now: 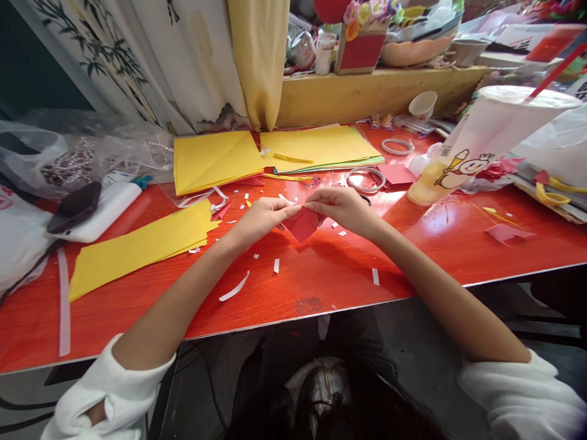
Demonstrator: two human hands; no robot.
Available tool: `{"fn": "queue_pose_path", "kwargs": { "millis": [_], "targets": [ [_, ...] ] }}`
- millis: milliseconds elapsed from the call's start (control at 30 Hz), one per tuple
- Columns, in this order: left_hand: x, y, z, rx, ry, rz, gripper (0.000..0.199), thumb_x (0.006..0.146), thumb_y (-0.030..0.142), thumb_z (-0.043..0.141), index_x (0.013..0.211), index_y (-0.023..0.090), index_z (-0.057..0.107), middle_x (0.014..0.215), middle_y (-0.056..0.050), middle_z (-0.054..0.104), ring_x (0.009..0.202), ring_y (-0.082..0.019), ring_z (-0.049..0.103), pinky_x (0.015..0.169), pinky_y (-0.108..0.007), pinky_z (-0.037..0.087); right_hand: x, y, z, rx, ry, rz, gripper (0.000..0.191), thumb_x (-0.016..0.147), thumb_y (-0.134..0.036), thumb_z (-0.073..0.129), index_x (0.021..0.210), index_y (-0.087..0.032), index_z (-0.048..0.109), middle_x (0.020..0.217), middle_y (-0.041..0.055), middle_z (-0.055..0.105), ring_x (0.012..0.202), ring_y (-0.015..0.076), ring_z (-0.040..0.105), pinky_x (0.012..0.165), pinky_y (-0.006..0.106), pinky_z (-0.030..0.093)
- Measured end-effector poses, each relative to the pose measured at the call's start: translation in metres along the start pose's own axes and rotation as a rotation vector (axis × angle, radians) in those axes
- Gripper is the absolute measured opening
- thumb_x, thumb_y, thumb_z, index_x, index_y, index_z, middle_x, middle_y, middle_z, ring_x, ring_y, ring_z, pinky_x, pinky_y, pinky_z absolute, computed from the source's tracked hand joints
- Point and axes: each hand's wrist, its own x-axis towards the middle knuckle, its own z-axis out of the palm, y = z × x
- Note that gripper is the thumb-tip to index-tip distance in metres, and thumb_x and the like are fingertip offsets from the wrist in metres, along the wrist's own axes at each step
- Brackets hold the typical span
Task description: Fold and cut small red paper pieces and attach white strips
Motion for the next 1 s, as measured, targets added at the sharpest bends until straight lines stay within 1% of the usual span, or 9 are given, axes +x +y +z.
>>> {"fn": "queue_pose_path", "kwargs": {
  "millis": [100,233,367,533,667,733,800,867,1000],
  "targets": [
    [0.0013,-0.0014,-0.0008,-0.043,-0.002,-0.001,0.034,0.073,0.045,0.062,0.079,0.012,0.066,0.076,-0.004,0.063,0.069,-0.013,0.055,0.065,-0.025,0.042,0.0001,0.0008,0.0010,0.013,0.036,-0.007,0.018,0.080,-0.034,0.056,0.079,-0.017,0.062,0.066,0.0010,0.060,0.059,0.0131,0.058,0.059,0.028,0.048],
    [0.0011,-0.0004,-0.0010,-0.078,0.013,-0.003,0.028,0.072,0.039,0.064,0.075,0.010,0.065,0.070,-0.003,0.061,0.065,-0.011,0.054,0.064,-0.024,0.043,-0.0002,0.0012,0.0018,0.017,0.045,-0.020,0.017,0.080,-0.032,0.056,0.078,-0.017,0.062,0.065,0.0008,0.060,0.059,0.0133,0.059,0.061,0.028,0.048],
    [0.0000,0.0017,-0.0015,-0.070,0.016,-0.013,0.026,0.072,0.037,0.064,0.073,0.011,0.065,0.069,-0.003,0.061,0.064,-0.011,0.055,0.064,-0.025,0.043,0.0000,0.0018,0.0015,0.039,0.047,-0.015,0.017,0.080,-0.033,0.056,0.079,-0.017,0.062,0.067,0.0011,0.060,0.060,0.0134,0.059,0.061,0.028,0.049],
    [-0.0008,0.0036,0.0008,-0.029,0.008,0.026,0.026,0.073,0.037,0.062,0.080,0.012,0.066,0.080,-0.005,0.065,0.073,-0.014,0.057,0.069,-0.025,0.043,0.0010,0.0028,0.0020,0.086,0.001,0.024,0.018,0.077,-0.036,0.060,0.081,-0.018,0.062,0.066,0.0006,0.061,0.061,0.0141,0.060,0.062,0.030,0.051],
    [-0.0010,0.0046,0.0027,0.057,0.104,0.070,0.028,0.075,0.039,0.059,0.076,0.012,0.065,0.079,-0.005,0.065,0.073,-0.014,0.055,0.068,-0.025,0.041,0.0013,0.0017,0.0032,0.189,-0.007,0.070,0.021,0.077,-0.038,0.061,0.080,-0.018,0.059,0.064,0.0003,0.060,0.060,0.0145,0.061,0.060,0.030,0.053],
    [-0.0011,0.0052,0.0026,0.077,0.122,0.087,0.028,0.076,0.040,0.058,0.076,0.012,0.065,0.081,-0.005,0.066,0.074,-0.014,0.055,0.069,-0.025,0.041,0.0011,0.0004,0.0033,0.227,0.009,0.065,0.022,0.078,-0.039,0.060,0.078,-0.017,0.058,0.066,0.0010,0.060,0.061,0.0141,0.061,0.061,0.030,0.053],
    [-0.0013,0.0054,0.0025,0.059,0.081,0.082,0.029,0.076,0.040,0.058,0.078,0.012,0.064,0.083,-0.005,0.065,0.074,-0.014,0.055,0.068,-0.025,0.041,0.0005,-0.0008,0.0034,0.210,0.024,0.038,0.020,0.078,-0.037,0.059,0.076,-0.016,0.058,0.067,0.0007,0.060,0.062,0.0134,0.060,0.061,0.029,0.052],
    [-0.0016,0.0050,0.0031,0.032,0.035,0.072,0.031,0.077,0.042,0.056,0.080,0.012,0.064,0.082,-0.005,0.064,0.074,-0.014,0.055,0.067,-0.025,0.041,-0.0004,-0.0024,0.0040,0.139,0.038,0.001,0.017,0.079,-0.033,0.059,0.075,-0.016,0.058,0.066,0.0001,0.059,0.060,0.0127,0.059,0.060,0.028,0.050],
    [-0.0030,0.0031,0.0064,0.069,0.037,0.090,0.030,0.077,0.042,0.057,0.076,0.013,0.061,0.076,-0.004,0.062,0.071,-0.014,0.055,0.064,-0.024,0.040,-0.0032,-0.0062,0.0061,0.037,0.003,-0.024,0.016,0.081,-0.029,0.055,0.072,-0.017,0.056,0.060,-0.0005,0.059,0.056,0.0120,0.058,0.056,0.025,0.045]
  ]
}}
